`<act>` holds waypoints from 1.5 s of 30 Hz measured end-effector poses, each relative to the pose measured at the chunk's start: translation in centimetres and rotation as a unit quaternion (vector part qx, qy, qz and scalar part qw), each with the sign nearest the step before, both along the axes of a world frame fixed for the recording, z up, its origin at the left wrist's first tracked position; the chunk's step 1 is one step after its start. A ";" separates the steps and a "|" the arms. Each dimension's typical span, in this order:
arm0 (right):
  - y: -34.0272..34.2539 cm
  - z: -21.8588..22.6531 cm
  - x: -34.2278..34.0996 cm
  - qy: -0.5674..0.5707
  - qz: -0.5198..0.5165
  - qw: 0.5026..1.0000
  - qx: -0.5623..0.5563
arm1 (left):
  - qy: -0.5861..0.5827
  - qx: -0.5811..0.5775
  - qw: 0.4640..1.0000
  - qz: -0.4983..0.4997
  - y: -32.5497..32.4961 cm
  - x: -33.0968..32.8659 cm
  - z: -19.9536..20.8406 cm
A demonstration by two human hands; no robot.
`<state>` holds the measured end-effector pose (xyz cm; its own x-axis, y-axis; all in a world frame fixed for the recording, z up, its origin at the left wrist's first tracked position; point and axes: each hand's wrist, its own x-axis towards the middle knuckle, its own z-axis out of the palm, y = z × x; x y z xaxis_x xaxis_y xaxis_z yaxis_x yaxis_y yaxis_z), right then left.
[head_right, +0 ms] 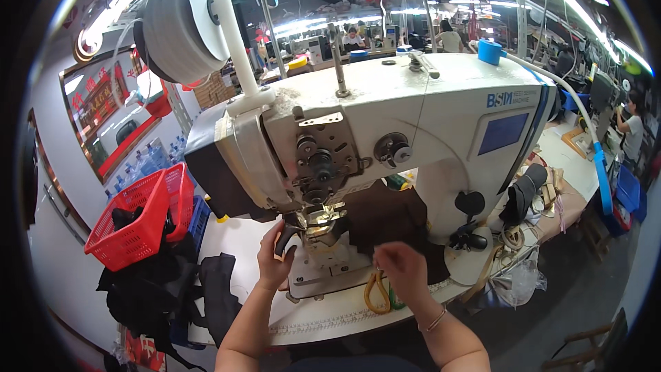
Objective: Sewing shoe upper components using an industrial sewing machine.
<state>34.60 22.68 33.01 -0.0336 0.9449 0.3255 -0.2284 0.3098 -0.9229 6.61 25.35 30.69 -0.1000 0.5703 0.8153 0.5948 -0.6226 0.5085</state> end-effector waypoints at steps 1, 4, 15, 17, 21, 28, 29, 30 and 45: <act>-0.1 2.3 0.0 -0.040 -0.025 0.997 0.055 | 0.036 0.002 0.999 0.006 0.5 -0.5 -0.2; 0.9 8.3 -1.0 -0.179 -0.144 0.913 0.337 | 0.073 0.019 0.997 0.031 0.2 -0.6 0.4; 3.5 15.3 -5.2 -0.158 -0.380 0.738 0.535 | -0.444 -0.110 0.884 -0.097 -6.7 -5.7 3.7; 3.7 15.6 -5.7 -0.151 -0.398 0.730 0.534 | -0.506 -0.118 0.838 -0.164 -7.9 -4.8 3.4; 3.5 14.6 -6.5 -0.111 -0.380 0.786 0.476 | -0.597 -0.153 0.731 -0.292 -10.0 -6.2 0.7; 4.8 13.5 -6.2 -0.074 -0.327 0.795 0.506 | -0.686 -0.231 0.611 -0.319 -11.6 -4.0 0.9; 4.2 13.6 -6.5 -0.056 -0.313 0.820 0.476 | -0.690 -0.233 0.607 -0.318 -11.7 -3.7 0.5; 3.4 13.6 -7.3 -0.019 -0.300 0.827 0.475 | -0.680 -0.227 0.635 -0.288 -11.9 -3.5 0.3; -1.6 -0.3 -9.8 -0.099 0.441 0.884 -0.122 | -0.581 -0.212 0.748 -0.240 -14.0 -2.5 2.2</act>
